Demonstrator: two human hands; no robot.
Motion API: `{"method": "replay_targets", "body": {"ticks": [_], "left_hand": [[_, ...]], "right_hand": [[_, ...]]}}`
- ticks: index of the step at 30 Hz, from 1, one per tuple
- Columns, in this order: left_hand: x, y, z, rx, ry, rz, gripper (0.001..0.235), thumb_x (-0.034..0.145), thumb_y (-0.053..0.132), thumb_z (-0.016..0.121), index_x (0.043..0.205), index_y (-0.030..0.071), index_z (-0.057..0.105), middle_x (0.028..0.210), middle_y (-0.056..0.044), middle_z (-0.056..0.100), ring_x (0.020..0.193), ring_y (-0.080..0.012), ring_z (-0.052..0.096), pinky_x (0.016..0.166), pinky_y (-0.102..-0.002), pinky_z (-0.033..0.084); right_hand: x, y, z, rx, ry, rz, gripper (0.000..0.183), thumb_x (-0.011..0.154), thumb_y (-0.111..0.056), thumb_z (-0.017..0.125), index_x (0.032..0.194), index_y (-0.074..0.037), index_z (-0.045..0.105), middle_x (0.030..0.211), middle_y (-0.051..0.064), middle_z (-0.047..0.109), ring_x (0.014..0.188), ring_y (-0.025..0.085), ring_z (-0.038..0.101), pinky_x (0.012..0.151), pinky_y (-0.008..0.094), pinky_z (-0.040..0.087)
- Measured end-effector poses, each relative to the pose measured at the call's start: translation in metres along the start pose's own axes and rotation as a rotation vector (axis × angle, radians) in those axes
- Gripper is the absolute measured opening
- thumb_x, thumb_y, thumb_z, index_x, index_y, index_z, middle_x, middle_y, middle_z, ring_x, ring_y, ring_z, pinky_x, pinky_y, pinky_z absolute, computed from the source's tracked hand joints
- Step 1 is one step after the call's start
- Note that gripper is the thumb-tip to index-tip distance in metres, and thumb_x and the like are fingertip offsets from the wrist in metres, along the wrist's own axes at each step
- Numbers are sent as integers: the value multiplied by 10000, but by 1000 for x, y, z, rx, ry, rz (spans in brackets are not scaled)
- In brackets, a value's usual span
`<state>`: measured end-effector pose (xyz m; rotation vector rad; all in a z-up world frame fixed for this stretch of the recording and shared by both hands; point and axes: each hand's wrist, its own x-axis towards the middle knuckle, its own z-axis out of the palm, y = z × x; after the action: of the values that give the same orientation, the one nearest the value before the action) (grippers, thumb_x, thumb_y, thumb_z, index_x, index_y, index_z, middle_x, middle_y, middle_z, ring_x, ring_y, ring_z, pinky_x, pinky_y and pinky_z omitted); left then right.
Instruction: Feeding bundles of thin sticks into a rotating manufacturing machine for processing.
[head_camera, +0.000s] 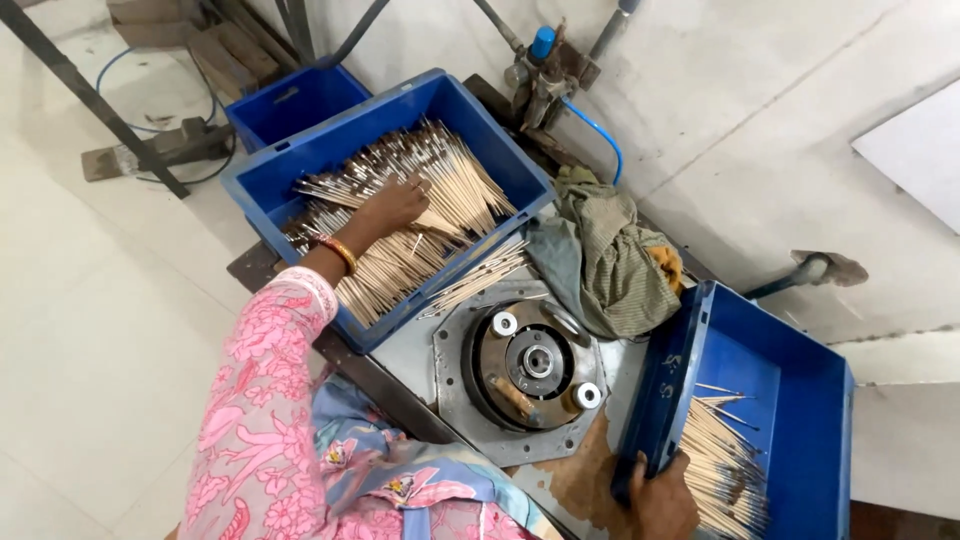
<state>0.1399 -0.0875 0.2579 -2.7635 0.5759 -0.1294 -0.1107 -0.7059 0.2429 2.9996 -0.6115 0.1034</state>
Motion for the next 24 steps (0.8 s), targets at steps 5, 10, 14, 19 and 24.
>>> {"method": "replay_targets", "body": {"ticks": [5,10,14,19,24], "left_hand": [[6,6,-10,36,-23,107,649,774,404,732,1253,2,556,1516,-166,413,1417,-315,399,1150,-476,398],[31,-4,3,-134,87,-60,257,984,82,600,1233,53,546,1042,-124,691,1051,-313,675,912,-477,515],[34,-12,11,-210,79,-82,134,1010,73,558,1139,38,549,897,-144,699,884,-337,709,771,-464,556],[8,-22,-14,-256,316,-159,396,871,120,680,1238,25,568,814,-163,682,754,-338,696,599,-454,547],[6,-17,-110,-535,517,-299,426,861,255,795,1184,44,614,839,-182,690,723,-352,694,637,-470,557]], "right_hand": [[-7,-11,-14,45,46,5,635,898,-586,629,1337,-144,506,814,211,733,719,464,716,685,577,556],[3,-14,-12,-22,36,42,630,883,-595,645,1333,-170,526,759,216,736,702,461,715,674,557,561],[3,-11,-10,24,102,-11,631,884,-592,646,1317,-150,526,783,213,730,695,466,708,667,575,549],[2,-14,-16,27,46,21,596,887,-590,649,1287,-161,543,755,205,724,694,459,714,665,564,558],[8,-22,-29,33,102,-17,579,886,-580,670,1276,-163,575,725,212,706,684,457,699,650,555,547]]}}
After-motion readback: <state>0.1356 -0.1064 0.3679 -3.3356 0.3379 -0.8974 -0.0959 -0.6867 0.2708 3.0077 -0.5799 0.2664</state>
